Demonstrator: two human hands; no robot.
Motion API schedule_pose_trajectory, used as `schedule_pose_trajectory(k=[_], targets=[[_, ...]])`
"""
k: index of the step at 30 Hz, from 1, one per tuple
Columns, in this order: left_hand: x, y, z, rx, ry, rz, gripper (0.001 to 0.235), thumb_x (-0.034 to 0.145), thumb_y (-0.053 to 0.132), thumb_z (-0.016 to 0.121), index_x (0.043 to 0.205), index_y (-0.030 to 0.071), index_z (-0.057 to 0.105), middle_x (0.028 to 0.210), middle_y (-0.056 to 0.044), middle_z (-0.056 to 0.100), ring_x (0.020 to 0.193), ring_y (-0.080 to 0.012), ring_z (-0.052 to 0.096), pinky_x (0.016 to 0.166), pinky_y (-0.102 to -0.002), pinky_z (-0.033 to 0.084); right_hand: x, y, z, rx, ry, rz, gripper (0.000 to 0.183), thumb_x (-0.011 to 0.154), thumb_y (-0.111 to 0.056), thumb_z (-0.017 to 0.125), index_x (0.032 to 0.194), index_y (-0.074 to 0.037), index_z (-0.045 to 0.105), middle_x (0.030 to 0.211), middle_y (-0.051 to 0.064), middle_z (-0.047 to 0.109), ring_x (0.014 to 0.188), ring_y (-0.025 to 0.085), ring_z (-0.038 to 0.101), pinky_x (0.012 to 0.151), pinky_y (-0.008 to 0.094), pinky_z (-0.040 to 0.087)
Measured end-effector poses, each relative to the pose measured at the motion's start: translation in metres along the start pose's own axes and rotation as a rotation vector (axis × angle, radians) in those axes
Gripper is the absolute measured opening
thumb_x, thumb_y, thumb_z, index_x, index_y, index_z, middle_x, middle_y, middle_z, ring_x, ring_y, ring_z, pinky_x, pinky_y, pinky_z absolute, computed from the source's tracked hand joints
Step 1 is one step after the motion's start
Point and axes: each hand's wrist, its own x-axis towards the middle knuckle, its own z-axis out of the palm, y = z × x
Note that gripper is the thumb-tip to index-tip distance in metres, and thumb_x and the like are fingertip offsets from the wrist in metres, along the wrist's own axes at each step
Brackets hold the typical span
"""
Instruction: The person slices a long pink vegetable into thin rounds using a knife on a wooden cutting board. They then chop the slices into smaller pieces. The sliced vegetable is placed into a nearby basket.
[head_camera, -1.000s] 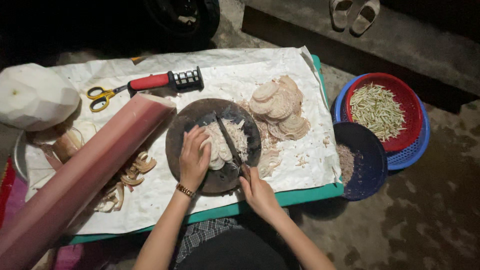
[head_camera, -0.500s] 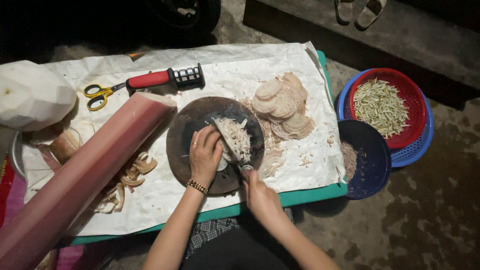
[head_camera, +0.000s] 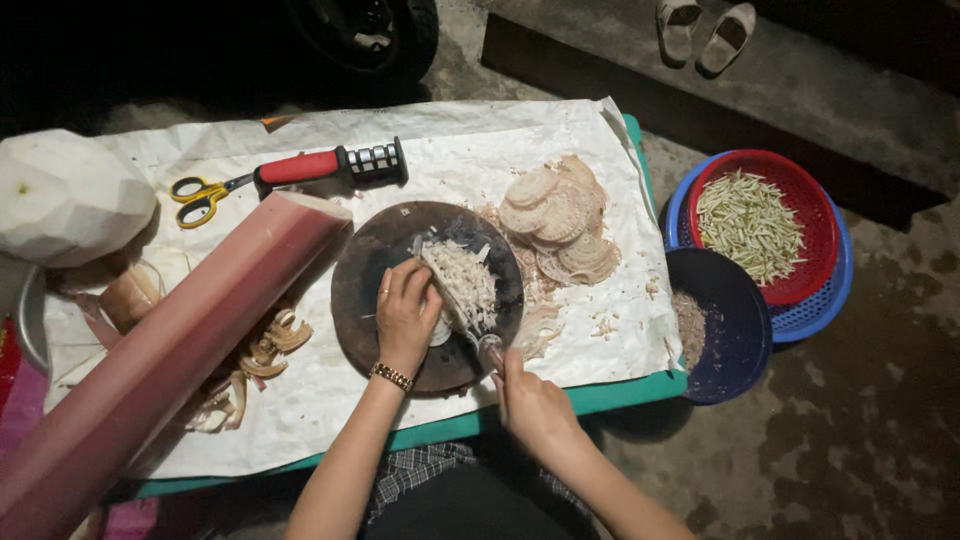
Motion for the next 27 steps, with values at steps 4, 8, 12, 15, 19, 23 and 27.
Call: schedule_pose_trajectory(k=[4, 8, 12, 15, 19, 23, 27], targets=[[0.000, -0.002, 0.002, -0.005, -0.008, -0.030, 0.022, 0.089, 0.010, 0.068, 0.111, 0.006, 0.066, 0.122, -0.013, 0.062, 0.116, -0.0374, 0.058, 0.108, -0.047, 0.044, 0.030, 0.007, 0.032, -0.018, -0.010, 0.059, 0.024, 0.103, -0.021, 0.054, 0.115, -0.002, 0.044, 0.075, 0.026, 0.070, 0.069, 0.048, 0.069, 0.060, 0.057, 0.054], [-0.004, -0.008, 0.000, -0.079, -0.045, -0.053, 0.021, 0.094, 0.010, 0.064, 0.114, 0.004, 0.064, 0.125, -0.015, 0.061, 0.119, -0.0390, 0.058, 0.110, -0.049, 0.042, 0.039, 0.017, 0.044, 0.125, 0.048, -0.002, 0.028, 0.099, -0.019, 0.056, 0.117, -0.002, 0.044, 0.078, 0.028, 0.070, 0.071, 0.050, 0.067, 0.059, 0.061, 0.050], [-0.002, -0.009, -0.005, -0.189, 0.007, -0.014, 0.020, 0.099, 0.008, 0.059, 0.118, 0.003, 0.062, 0.124, -0.013, 0.062, 0.126, -0.0393, 0.058, 0.116, -0.051, 0.040, 0.042, 0.028, 0.007, 0.381, 0.096, -0.230, 0.026, 0.105, -0.020, 0.055, 0.120, -0.002, 0.044, 0.102, 0.033, 0.069, 0.087, 0.053, 0.066, 0.065, 0.057, 0.055], [-0.005, -0.005, -0.005, -0.125, 0.022, -0.028, 0.019, 0.095, 0.008, 0.061, 0.113, 0.004, 0.062, 0.122, -0.014, 0.061, 0.122, -0.0386, 0.058, 0.115, -0.051, 0.040, 0.016, 0.010, -0.015, 0.215, -0.048, 0.013, 0.033, 0.100, -0.026, 0.056, 0.125, -0.006, 0.048, 0.087, 0.028, 0.071, 0.075, 0.049, 0.068, 0.062, 0.059, 0.052], [-0.001, 0.001, -0.004, -0.053, -0.014, -0.075, 0.022, 0.090, 0.009, 0.064, 0.112, 0.003, 0.064, 0.122, -0.014, 0.062, 0.116, -0.0379, 0.058, 0.104, -0.046, 0.046, -0.009, -0.004, -0.015, 0.036, 0.001, 0.029, 0.037, 0.100, -0.028, 0.055, 0.126, -0.004, 0.046, 0.086, 0.025, 0.070, 0.070, 0.048, 0.068, 0.058, 0.058, 0.054], [-0.001, -0.003, -0.003, -0.047, -0.001, -0.047, 0.020, 0.090, 0.007, 0.067, 0.110, 0.005, 0.065, 0.119, -0.012, 0.063, 0.113, -0.0351, 0.060, 0.105, -0.046, 0.046, -0.006, 0.014, 0.026, -0.029, -0.010, 0.066, 0.030, 0.103, -0.029, 0.055, 0.119, -0.005, 0.047, 0.083, 0.023, 0.069, 0.071, 0.047, 0.068, 0.060, 0.057, 0.054], [-0.004, -0.003, -0.001, -0.086, 0.004, -0.072, 0.021, 0.089, 0.006, 0.066, 0.109, 0.004, 0.065, 0.119, -0.013, 0.062, 0.111, -0.0349, 0.059, 0.099, -0.044, 0.048, 0.029, 0.024, 0.060, 0.087, 0.078, -0.012, 0.028, 0.105, -0.025, 0.052, 0.118, -0.001, 0.044, 0.088, 0.026, 0.069, 0.072, 0.048, 0.068, 0.060, 0.056, 0.055]])
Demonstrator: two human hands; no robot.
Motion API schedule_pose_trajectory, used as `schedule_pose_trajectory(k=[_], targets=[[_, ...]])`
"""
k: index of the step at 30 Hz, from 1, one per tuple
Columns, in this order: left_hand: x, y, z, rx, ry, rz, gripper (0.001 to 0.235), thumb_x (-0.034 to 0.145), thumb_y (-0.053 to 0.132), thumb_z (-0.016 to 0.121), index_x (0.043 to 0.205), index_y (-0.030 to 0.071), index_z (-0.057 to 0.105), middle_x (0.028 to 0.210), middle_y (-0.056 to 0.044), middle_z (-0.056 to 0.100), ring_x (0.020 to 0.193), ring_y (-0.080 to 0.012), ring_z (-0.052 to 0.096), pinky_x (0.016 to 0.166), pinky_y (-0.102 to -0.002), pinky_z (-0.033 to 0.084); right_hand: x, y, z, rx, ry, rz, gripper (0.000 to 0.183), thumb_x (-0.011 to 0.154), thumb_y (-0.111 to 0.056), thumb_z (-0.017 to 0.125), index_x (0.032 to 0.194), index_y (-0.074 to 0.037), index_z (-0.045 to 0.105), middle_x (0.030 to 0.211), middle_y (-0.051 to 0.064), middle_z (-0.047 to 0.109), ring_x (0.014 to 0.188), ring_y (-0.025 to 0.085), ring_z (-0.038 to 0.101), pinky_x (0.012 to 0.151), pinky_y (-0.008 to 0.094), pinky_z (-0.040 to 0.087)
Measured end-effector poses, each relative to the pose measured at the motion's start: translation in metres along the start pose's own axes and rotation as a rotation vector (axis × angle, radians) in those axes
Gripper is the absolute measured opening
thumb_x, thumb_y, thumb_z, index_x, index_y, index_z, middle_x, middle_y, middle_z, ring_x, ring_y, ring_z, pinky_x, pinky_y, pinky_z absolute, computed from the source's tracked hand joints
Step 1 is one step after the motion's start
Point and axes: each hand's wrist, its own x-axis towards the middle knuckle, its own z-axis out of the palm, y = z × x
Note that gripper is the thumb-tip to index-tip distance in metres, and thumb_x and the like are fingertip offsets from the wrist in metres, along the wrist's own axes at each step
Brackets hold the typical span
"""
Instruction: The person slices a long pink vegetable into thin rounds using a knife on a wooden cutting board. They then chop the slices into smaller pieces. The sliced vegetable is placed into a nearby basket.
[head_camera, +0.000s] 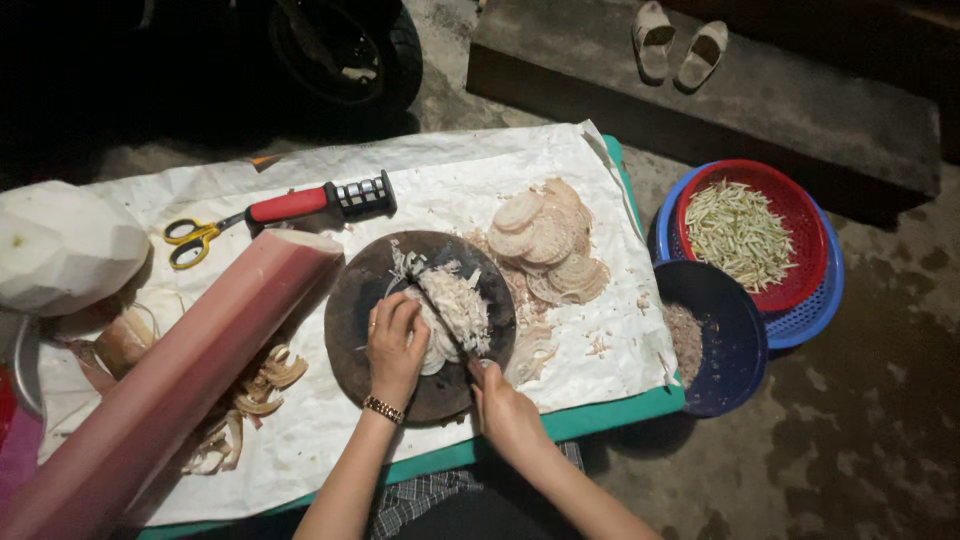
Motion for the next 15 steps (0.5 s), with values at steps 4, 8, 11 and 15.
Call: schedule_pose_trajectory(k=[4, 8, 11, 15], targets=[[0.001, 0.003, -0.002, 0.018, -0.028, -0.034, 0.019, 0.088, 0.006, 0.066, 0.108, 0.005, 0.065, 0.118, -0.014, 0.061, 0.113, -0.0349, 0.058, 0.098, -0.044, 0.048, 0.000, -0.004, -0.033, 0.099, -0.066, 0.012, 0.030, 0.101, -0.022, 0.053, 0.123, -0.005, 0.044, 0.081, 0.029, 0.069, 0.070, 0.051, 0.066, 0.059, 0.060, 0.051], [0.004, 0.005, -0.002, 0.026, -0.009, 0.000, 0.020, 0.088, 0.006, 0.067, 0.108, 0.005, 0.065, 0.118, -0.013, 0.060, 0.113, -0.0344, 0.058, 0.099, -0.045, 0.047, -0.021, -0.018, -0.062, 0.016, -0.134, 0.056, 0.030, 0.102, -0.027, 0.055, 0.118, -0.004, 0.044, 0.076, 0.026, 0.070, 0.069, 0.049, 0.068, 0.058, 0.060, 0.052], [0.003, 0.004, -0.002, 0.036, 0.001, 0.014, 0.021, 0.089, 0.006, 0.066, 0.110, 0.004, 0.065, 0.120, -0.014, 0.060, 0.114, -0.0351, 0.058, 0.099, -0.045, 0.047, -0.027, -0.017, -0.058, -0.092, -0.226, 0.116, 0.032, 0.103, -0.028, 0.053, 0.119, -0.003, 0.043, 0.077, 0.025, 0.070, 0.070, 0.048, 0.068, 0.059, 0.059, 0.053], [0.004, 0.002, -0.002, 0.036, -0.020, -0.008, 0.020, 0.088, 0.007, 0.066, 0.108, 0.004, 0.065, 0.118, -0.012, 0.062, 0.113, -0.0341, 0.058, 0.099, -0.044, 0.047, -0.010, -0.018, -0.021, -0.048, -0.039, 0.044, 0.026, 0.100, -0.021, 0.054, 0.117, -0.004, 0.047, 0.081, 0.025, 0.071, 0.070, 0.048, 0.069, 0.058, 0.057, 0.054]])
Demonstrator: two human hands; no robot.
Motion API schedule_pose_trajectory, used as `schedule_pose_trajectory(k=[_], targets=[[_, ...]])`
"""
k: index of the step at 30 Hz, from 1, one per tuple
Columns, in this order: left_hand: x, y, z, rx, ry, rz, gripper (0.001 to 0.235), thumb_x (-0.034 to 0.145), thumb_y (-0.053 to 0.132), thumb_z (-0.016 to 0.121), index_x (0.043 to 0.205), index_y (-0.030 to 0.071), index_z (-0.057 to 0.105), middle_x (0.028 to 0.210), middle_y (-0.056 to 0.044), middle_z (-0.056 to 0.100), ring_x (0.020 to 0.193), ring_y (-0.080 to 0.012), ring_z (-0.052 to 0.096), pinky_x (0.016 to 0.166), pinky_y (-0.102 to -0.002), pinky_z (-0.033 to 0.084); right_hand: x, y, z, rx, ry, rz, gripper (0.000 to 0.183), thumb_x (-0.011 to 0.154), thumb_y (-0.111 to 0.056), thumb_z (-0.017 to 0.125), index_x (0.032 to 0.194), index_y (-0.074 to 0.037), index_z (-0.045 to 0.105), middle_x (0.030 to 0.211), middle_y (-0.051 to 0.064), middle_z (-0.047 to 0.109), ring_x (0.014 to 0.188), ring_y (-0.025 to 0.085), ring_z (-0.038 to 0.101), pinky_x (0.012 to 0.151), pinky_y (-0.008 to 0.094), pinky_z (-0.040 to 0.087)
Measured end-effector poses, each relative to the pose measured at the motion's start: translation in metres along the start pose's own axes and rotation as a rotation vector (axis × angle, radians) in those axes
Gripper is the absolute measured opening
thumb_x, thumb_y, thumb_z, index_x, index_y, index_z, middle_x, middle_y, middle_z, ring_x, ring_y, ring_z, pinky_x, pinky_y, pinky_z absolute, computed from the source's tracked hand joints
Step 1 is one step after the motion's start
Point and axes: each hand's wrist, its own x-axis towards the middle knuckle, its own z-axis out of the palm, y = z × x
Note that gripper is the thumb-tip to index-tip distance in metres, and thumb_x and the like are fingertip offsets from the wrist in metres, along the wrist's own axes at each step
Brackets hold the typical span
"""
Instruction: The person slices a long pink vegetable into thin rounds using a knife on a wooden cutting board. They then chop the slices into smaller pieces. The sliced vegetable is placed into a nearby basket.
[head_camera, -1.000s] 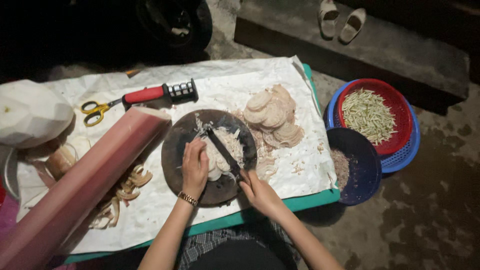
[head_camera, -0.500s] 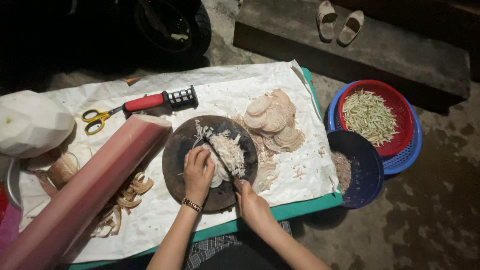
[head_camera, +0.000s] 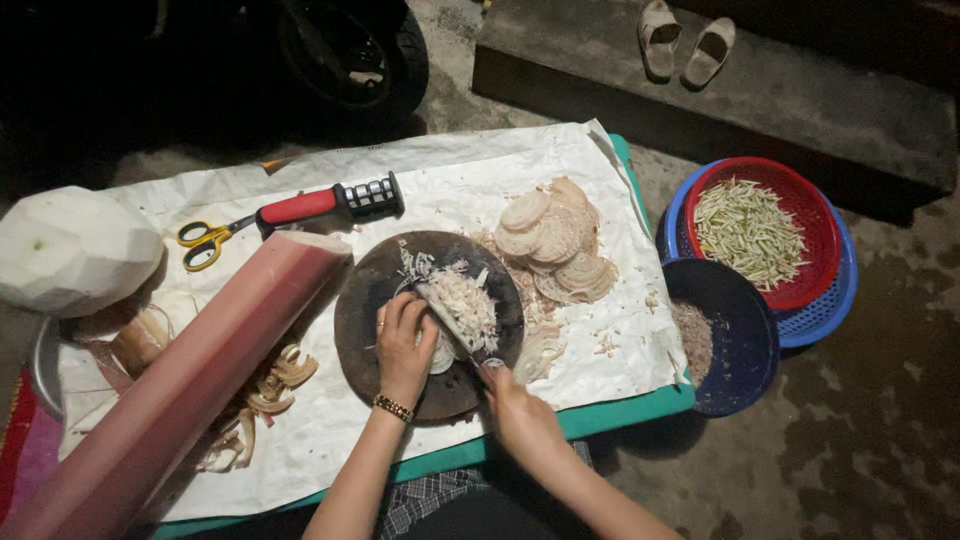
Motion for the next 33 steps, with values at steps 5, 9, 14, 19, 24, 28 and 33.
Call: schedule_pose_trajectory(k=[5, 9, 14, 19, 24, 28, 33], targets=[[-0.004, -0.001, -0.001, -0.076, -0.014, -0.028, 0.017, 0.092, 0.008, 0.063, 0.108, 0.003, 0.065, 0.121, -0.012, 0.062, 0.115, -0.0337, 0.059, 0.101, -0.043, 0.047, 0.020, 0.008, 0.013, 0.140, -0.015, 0.031, 0.026, 0.101, -0.022, 0.054, 0.121, -0.007, 0.047, 0.087, 0.027, 0.071, 0.079, 0.048, 0.069, 0.064, 0.057, 0.053], [0.000, -0.004, -0.012, -0.166, -0.053, -0.068, 0.014, 0.100, 0.009, 0.060, 0.110, 0.003, 0.067, 0.124, -0.013, 0.065, 0.122, -0.0328, 0.062, 0.115, -0.045, 0.040, 0.022, 0.024, -0.011, 0.320, -0.060, -0.086, 0.025, 0.103, -0.022, 0.057, 0.113, -0.004, 0.043, 0.088, 0.029, 0.069, 0.081, 0.051, 0.066, 0.064, 0.057, 0.052], [-0.003, 0.000, -0.025, -0.116, -0.032, -0.010, 0.015, 0.099, 0.008, 0.060, 0.111, 0.003, 0.068, 0.125, -0.013, 0.066, 0.132, -0.0345, 0.059, 0.122, -0.049, 0.032, -0.001, 0.006, -0.028, 0.085, -0.090, 0.056, 0.029, 0.103, -0.028, 0.056, 0.119, -0.007, 0.044, 0.079, 0.026, 0.070, 0.071, 0.049, 0.066, 0.061, 0.059, 0.050], [-0.005, 0.006, -0.023, 0.028, -0.081, -0.053, 0.021, 0.094, 0.011, 0.064, 0.113, 0.003, 0.065, 0.125, -0.012, 0.061, 0.120, -0.0336, 0.059, 0.106, -0.044, 0.047, -0.025, -0.007, -0.034, -0.038, -0.051, -0.001, 0.031, 0.101, -0.025, 0.056, 0.123, -0.005, 0.046, 0.083, 0.025, 0.071, 0.068, 0.046, 0.068, 0.058, 0.057, 0.054], [-0.003, 0.005, -0.017, 0.097, -0.067, 0.003, 0.025, 0.090, 0.012, 0.068, 0.113, 0.004, 0.065, 0.127, -0.012, 0.061, 0.121, -0.0359, 0.057, 0.100, -0.045, 0.048, -0.016, -0.009, -0.015, -0.068, 0.008, -0.035, 0.027, 0.100, -0.015, 0.053, 0.125, -0.006, 0.048, 0.089, 0.025, 0.071, 0.072, 0.045, 0.070, 0.058, 0.053, 0.056], [-0.008, 0.001, -0.015, 0.094, -0.057, -0.003, 0.025, 0.089, 0.012, 0.068, 0.113, 0.007, 0.066, 0.126, -0.011, 0.061, 0.121, -0.0340, 0.058, 0.102, -0.045, 0.049, 0.011, -0.011, 0.004, 0.047, -0.007, 0.005, 0.024, 0.102, -0.019, 0.052, 0.120, -0.004, 0.048, 0.100, 0.027, 0.073, 0.087, 0.046, 0.071, 0.070, 0.053, 0.057], [-0.007, 0.001, -0.018, 0.065, -0.079, -0.037, 0.021, 0.090, 0.011, 0.068, 0.111, 0.007, 0.065, 0.123, -0.011, 0.060, 0.118, -0.0337, 0.059, 0.097, -0.044, 0.050, 0.028, 0.003, -0.023, 0.234, -0.073, -0.126, 0.027, 0.103, -0.019, 0.053, 0.117, 0.002, 0.043, 0.105, 0.030, 0.071, 0.083, 0.047, 0.071, 0.067, 0.053, 0.057]])
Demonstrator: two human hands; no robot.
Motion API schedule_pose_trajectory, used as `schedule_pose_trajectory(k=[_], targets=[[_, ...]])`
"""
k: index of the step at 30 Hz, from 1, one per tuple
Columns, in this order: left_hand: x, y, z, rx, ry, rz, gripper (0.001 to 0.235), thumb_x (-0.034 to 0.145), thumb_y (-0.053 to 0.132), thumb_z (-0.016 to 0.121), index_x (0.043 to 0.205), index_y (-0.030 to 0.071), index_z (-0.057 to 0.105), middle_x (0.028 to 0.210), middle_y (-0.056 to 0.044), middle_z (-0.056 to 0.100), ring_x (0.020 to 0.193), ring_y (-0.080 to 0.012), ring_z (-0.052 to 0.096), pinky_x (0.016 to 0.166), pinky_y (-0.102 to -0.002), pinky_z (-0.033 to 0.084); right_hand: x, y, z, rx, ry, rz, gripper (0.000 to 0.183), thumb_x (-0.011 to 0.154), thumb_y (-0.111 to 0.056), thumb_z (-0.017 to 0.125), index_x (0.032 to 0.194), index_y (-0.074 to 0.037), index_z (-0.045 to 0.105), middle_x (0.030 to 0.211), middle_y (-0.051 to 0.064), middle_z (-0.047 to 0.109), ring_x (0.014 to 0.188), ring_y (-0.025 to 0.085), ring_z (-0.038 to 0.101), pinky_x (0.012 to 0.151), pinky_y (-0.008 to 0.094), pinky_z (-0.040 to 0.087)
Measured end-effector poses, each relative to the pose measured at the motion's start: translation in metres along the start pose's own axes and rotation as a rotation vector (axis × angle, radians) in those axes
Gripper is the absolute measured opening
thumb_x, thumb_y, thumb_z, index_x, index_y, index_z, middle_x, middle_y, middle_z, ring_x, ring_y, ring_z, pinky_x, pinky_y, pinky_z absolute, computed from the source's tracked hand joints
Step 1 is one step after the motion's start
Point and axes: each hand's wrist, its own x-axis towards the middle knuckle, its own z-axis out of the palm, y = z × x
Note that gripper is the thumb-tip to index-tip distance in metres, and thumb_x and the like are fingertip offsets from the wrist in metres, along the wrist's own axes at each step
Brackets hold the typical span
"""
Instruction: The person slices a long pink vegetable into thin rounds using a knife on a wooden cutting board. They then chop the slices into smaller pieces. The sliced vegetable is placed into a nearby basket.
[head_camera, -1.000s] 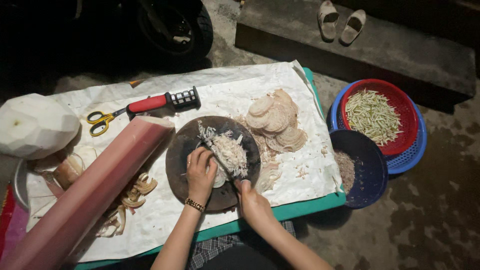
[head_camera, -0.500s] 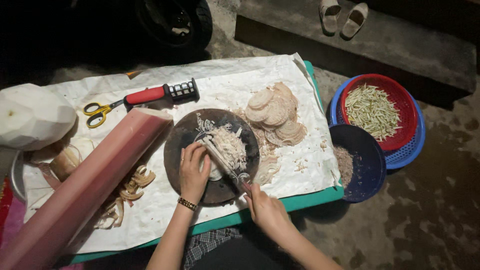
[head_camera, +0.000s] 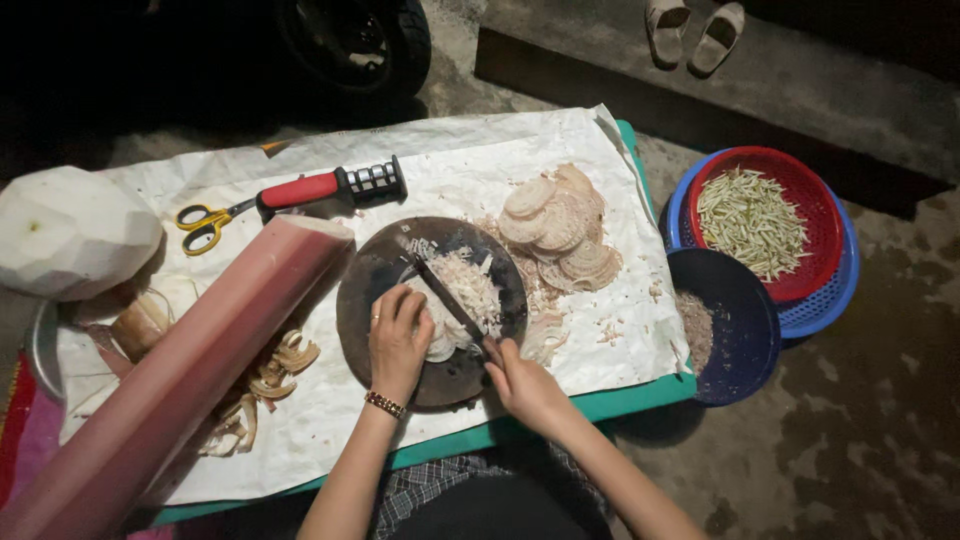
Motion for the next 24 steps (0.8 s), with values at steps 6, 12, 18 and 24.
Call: schedule_pose_trajectory(k=[6, 12, 18, 24], targets=[[0.002, 0.002, -0.001, 0.004, 0.017, 0.001, 0.022, 0.089, 0.011, 0.069, 0.111, 0.006, 0.065, 0.123, -0.013, 0.060, 0.116, -0.0346, 0.058, 0.098, -0.045, 0.049, -0.044, -0.024, -0.005, -0.348, -0.135, 0.218, 0.030, 0.105, -0.027, 0.052, 0.118, -0.002, 0.043, 0.080, 0.023, 0.071, 0.070, 0.044, 0.069, 0.059, 0.054, 0.056], [0.002, -0.001, 0.001, -0.008, 0.012, -0.003, 0.023, 0.090, 0.013, 0.068, 0.113, 0.006, 0.067, 0.125, -0.013, 0.061, 0.118, -0.0349, 0.058, 0.099, -0.045, 0.049, -0.032, 0.000, 0.028, -0.290, 0.041, 0.097, 0.027, 0.101, -0.013, 0.047, 0.126, -0.003, 0.045, 0.089, 0.027, 0.071, 0.073, 0.046, 0.070, 0.060, 0.054, 0.057], [-0.002, 0.000, -0.009, -0.125, -0.037, -0.053, 0.019, 0.098, 0.015, 0.063, 0.114, 0.006, 0.067, 0.128, -0.013, 0.062, 0.121, -0.0330, 0.059, 0.100, -0.044, 0.049, -0.009, 0.015, 0.023, -0.040, 0.103, -0.100, 0.028, 0.101, -0.017, 0.055, 0.118, 0.002, 0.043, 0.094, 0.030, 0.071, 0.076, 0.049, 0.069, 0.059, 0.055, 0.055], [0.000, 0.005, -0.023, 0.042, -0.008, 0.011, 0.023, 0.093, 0.014, 0.066, 0.114, 0.006, 0.068, 0.124, -0.011, 0.063, 0.121, -0.0336, 0.059, 0.099, -0.045, 0.048, -0.027, -0.017, -0.010, -0.243, -0.155, 0.210, 0.031, 0.104, -0.025, 0.054, 0.120, -0.002, 0.042, 0.078, 0.026, 0.071, 0.069, 0.046, 0.068, 0.060, 0.055, 0.053]])
